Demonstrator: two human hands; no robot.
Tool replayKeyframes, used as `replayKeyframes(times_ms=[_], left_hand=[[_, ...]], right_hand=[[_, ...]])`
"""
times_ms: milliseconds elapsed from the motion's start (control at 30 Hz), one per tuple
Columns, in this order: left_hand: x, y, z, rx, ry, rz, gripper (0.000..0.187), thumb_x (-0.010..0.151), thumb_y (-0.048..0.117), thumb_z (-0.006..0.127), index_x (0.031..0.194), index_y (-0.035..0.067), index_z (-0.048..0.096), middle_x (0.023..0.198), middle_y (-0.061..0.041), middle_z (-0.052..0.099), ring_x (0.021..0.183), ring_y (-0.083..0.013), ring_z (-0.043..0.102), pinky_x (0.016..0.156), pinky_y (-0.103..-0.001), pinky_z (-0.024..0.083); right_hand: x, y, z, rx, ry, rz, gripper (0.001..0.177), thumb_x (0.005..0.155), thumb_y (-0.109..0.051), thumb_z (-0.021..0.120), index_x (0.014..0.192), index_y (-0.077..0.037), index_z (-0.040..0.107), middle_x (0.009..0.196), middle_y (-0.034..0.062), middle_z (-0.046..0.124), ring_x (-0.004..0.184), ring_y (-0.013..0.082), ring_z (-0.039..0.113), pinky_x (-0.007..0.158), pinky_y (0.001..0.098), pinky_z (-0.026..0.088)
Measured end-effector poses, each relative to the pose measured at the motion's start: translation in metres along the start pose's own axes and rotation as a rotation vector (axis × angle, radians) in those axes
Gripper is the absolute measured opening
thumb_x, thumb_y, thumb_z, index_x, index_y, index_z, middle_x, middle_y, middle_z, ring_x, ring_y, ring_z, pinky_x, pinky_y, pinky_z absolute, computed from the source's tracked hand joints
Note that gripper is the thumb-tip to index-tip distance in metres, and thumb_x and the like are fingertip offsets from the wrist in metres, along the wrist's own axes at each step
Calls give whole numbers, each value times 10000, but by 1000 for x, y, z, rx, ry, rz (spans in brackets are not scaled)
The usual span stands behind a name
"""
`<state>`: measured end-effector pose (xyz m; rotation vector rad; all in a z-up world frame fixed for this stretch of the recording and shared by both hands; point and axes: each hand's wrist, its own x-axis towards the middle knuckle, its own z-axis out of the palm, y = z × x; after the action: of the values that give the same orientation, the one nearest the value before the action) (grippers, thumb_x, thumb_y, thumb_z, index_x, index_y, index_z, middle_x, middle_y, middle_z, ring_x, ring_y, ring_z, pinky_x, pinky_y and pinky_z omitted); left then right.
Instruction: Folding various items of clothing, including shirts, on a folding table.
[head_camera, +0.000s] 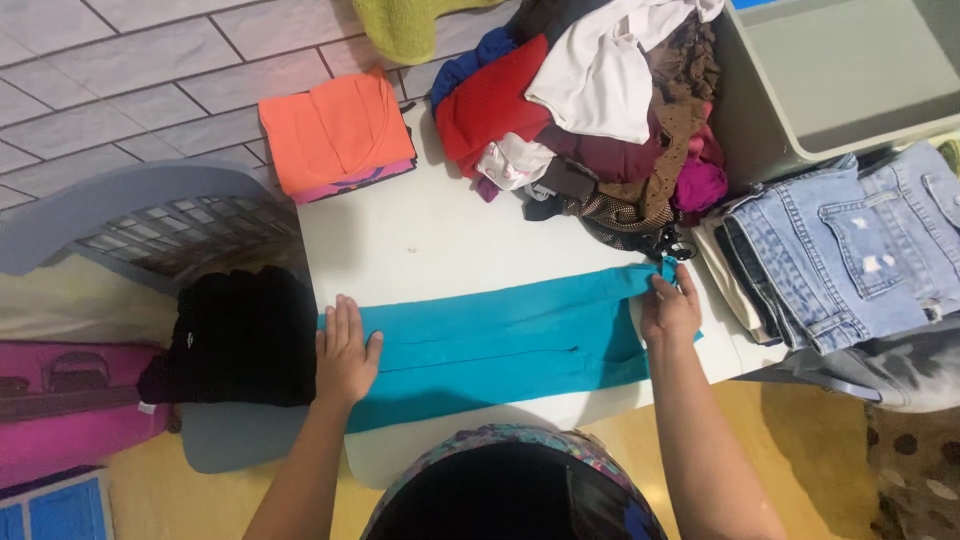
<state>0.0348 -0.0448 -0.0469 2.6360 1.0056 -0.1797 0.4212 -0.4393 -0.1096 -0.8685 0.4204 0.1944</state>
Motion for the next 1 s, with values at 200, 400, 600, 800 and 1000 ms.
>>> replayKeyframes(times_ms=[200,400,600,800,1000], left_hand=[[5,3,-3,-10,-44,-42,786,1019,553,310,1627,122,63,1720,-89,0,1577,-297,-15,1234,-557,76],[4,2,-1,-20,-24,-36,803,1008,551,321,1631,112,70,1716,-107,7,1572,-322,-4,1218,-606,96],[6,3,-2,-26,-48,-47,804,999,544,320,1631,120,62,1718,-97,-3,1571,-323,-3,1207,-628,96],[4,5,-8,-32,-57,-57,792,1005,550,310,1628,136,53,1718,-88,-13,1574,-321,-3,1197,-657,91],[5,5,-5,-23,-28,-53,791,996,545,326,1631,143,78,1720,-87,12,1574,-330,20,1175,-710,110]], right_hand=[[-14,-25,17,-440,162,-347,626,826,87,701,1385,-135,528,1089,78,633,920,199,656,780,360,573],[-32,-46,30,-1320,80,-701,495,813,-39,775,1277,-70,604,1058,130,672,872,214,678,812,360,568],[-41,-59,32,-1422,174,-748,364,972,-55,700,1329,-90,643,1039,153,683,887,336,667,819,451,520],[-53,-57,35,-1720,-13,-1181,225,936,-128,779,1142,-89,698,1073,135,655,1094,360,614,944,482,485],[-61,-42,67,-1848,-328,-896,279,836,-409,838,934,-155,779,1008,69,669,1059,355,594,893,508,454]])
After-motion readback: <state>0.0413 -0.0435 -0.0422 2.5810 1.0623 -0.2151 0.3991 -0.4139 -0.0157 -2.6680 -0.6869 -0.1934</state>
